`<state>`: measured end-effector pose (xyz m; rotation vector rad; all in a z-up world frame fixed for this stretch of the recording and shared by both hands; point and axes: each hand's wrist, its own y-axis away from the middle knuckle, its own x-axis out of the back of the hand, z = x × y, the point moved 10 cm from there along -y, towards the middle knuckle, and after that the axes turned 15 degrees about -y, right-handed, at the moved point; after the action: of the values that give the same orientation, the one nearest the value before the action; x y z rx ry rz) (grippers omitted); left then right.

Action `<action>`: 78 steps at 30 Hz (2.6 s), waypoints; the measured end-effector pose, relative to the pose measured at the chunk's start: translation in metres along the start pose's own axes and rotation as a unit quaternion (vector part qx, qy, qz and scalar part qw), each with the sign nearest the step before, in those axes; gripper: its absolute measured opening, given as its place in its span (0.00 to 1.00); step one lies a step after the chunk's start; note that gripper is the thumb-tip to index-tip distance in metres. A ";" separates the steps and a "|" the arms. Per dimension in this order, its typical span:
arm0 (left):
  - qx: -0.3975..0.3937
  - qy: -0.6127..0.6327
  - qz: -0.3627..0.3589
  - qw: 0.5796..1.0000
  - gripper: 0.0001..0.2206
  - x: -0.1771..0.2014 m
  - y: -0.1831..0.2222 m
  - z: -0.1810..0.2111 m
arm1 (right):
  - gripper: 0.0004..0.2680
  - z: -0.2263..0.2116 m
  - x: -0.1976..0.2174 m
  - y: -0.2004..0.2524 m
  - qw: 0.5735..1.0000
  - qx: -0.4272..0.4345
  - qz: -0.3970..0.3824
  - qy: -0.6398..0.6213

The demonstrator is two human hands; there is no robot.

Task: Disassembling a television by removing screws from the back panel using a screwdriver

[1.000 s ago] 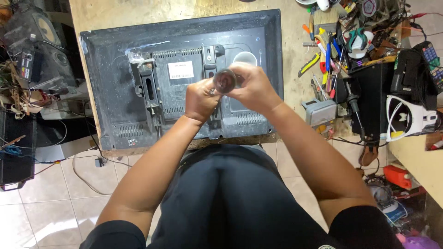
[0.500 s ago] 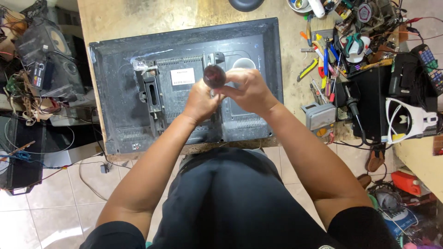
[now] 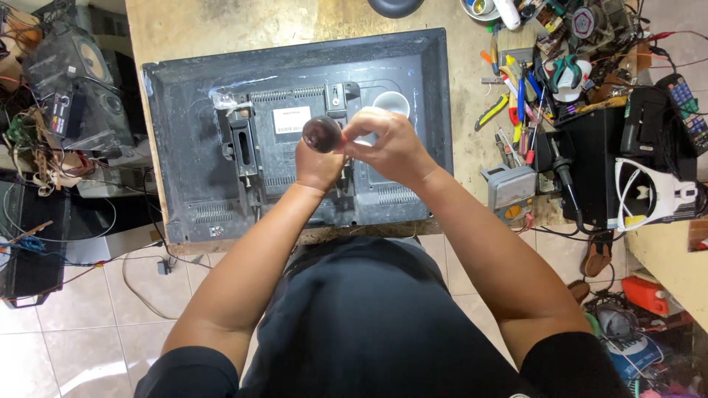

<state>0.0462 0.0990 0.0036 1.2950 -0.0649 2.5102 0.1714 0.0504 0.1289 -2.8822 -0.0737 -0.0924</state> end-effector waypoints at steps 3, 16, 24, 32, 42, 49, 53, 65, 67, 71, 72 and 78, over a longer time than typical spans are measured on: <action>-0.027 -0.036 -0.031 0.999 0.11 -0.012 -0.004 0.001 | 0.01 -0.004 -0.002 0.000 1.000 0.012 0.005 0.003; -0.255 -0.126 0.069 0.956 0.08 -0.023 -0.002 0.010 | 0.03 -0.010 0.006 0.014 0.995 0.070 0.060 0.044; -0.299 -0.112 -0.027 0.947 0.19 -0.012 -0.002 0.040 | 0.04 -0.110 0.026 -0.005 0.988 0.103 0.053 0.099; -0.300 -0.214 -0.082 0.926 0.15 -0.072 -0.019 0.037 | 0.02 -0.130 0.056 0.006 0.975 0.129 0.094 0.157; -0.265 -0.150 -0.110 0.946 0.02 -0.072 -0.013 0.008 | 0.06 -0.032 0.029 0.027 0.984 0.067 0.091 0.134; -0.267 -0.175 -0.108 0.941 0.04 -0.062 -0.010 0.017 | 0.05 -0.034 0.025 0.021 0.985 0.066 0.088 0.136; -0.266 -0.155 -0.119 0.944 0.04 -0.055 -0.009 0.021 | 0.05 -0.039 0.028 0.019 0.986 0.059 0.087 0.132; -0.290 -0.151 -0.098 0.940 0.21 -0.109 -0.028 0.036 | 0.01 -0.145 0.065 0.013 0.965 0.101 0.105 0.218; -0.239 -0.131 -0.113 0.956 0.10 -0.123 -0.038 0.039 | 0.02 -0.153 0.072 0.014 0.958 0.103 0.118 0.241; -0.258 -0.150 -0.085 0.950 0.02 -0.122 -0.047 0.061 | 0.01 -0.162 0.080 0.017 0.953 0.124 0.135 0.242; -0.266 -0.171 -0.076 0.946 0.02 -0.124 -0.051 0.062 | 0.01 -0.162 0.083 0.019 0.952 0.128 0.136 0.244; -0.313 -0.143 -0.032 0.938 0.22 -0.095 -0.060 0.073 | 0.01 -0.152 0.096 0.019 0.952 0.136 0.138 0.237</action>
<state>0.1725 0.1184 -0.0360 1.3222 -0.8009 1.9663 0.2592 -0.0025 0.2777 -2.4875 0.3753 -0.6592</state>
